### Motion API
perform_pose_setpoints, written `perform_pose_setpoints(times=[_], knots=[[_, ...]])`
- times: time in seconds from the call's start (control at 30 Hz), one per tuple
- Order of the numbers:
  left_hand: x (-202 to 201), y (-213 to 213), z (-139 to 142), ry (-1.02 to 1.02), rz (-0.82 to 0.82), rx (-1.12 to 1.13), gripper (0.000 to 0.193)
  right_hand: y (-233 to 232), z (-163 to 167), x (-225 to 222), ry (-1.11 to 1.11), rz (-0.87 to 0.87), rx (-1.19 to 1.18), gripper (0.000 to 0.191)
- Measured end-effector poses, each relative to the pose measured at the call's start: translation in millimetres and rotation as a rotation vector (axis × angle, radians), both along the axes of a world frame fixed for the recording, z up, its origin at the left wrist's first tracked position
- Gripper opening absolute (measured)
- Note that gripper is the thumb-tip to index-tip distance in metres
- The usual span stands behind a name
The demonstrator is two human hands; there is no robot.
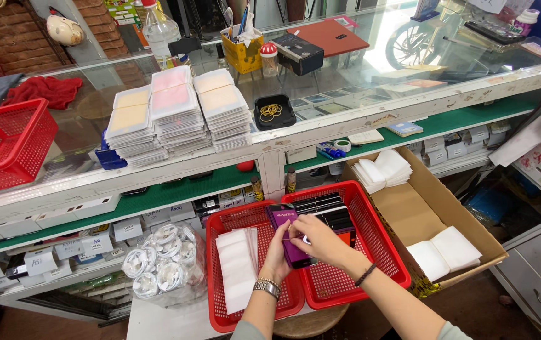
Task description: The person repeatedly picks small rectangular items from a red basket, places each into a clear plastic sleeve, and stacks the packaged items on the counter. The person also handles white foam sheets and purple boxes, placing them into sleeves and stacking them.
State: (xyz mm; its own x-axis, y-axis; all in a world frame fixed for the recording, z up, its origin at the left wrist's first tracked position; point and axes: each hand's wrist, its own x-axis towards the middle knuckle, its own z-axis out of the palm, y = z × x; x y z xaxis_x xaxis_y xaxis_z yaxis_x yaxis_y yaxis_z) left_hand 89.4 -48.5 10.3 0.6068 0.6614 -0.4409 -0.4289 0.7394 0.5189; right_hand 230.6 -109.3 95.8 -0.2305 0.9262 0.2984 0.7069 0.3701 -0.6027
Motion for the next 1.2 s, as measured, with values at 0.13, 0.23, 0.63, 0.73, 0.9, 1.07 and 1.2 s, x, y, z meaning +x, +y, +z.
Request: perform_pose_setpoints(times=[0.13,0.23,0.63,0.73,0.9,1.07,1.2], knots=[[-9,1,-5,-0.016,-0.001,-0.018,0.04,-1,-13,-18,0.033,0.074,-0.063,0.016],[-23,8,-6,-0.023,0.031,-0.012,0.038,-3,-16,-25,0.184,0.053,-0.387,0.016],[-56,21,-8,-0.043,0.311,-0.076,0.048,-5,-7,-26,0.244,0.13,-0.469,0.018],[-74,34,-1,-0.046,0.469,-0.116,0.047,-4,-16,-24,0.218,0.114,-0.344,0.016],[-97,39,9,-0.063,0.403,0.066,0.051,-15,-53,-58,-0.189,0.033,-0.227,0.01],[-89,42,6,-0.016,0.168,0.204,0.051,-17,-91,-62,-0.251,-0.036,-0.043,0.015],[-58,39,-1,0.041,-0.02,0.184,0.055,7,-89,-17,0.85,-0.255,-0.504,0.039]])
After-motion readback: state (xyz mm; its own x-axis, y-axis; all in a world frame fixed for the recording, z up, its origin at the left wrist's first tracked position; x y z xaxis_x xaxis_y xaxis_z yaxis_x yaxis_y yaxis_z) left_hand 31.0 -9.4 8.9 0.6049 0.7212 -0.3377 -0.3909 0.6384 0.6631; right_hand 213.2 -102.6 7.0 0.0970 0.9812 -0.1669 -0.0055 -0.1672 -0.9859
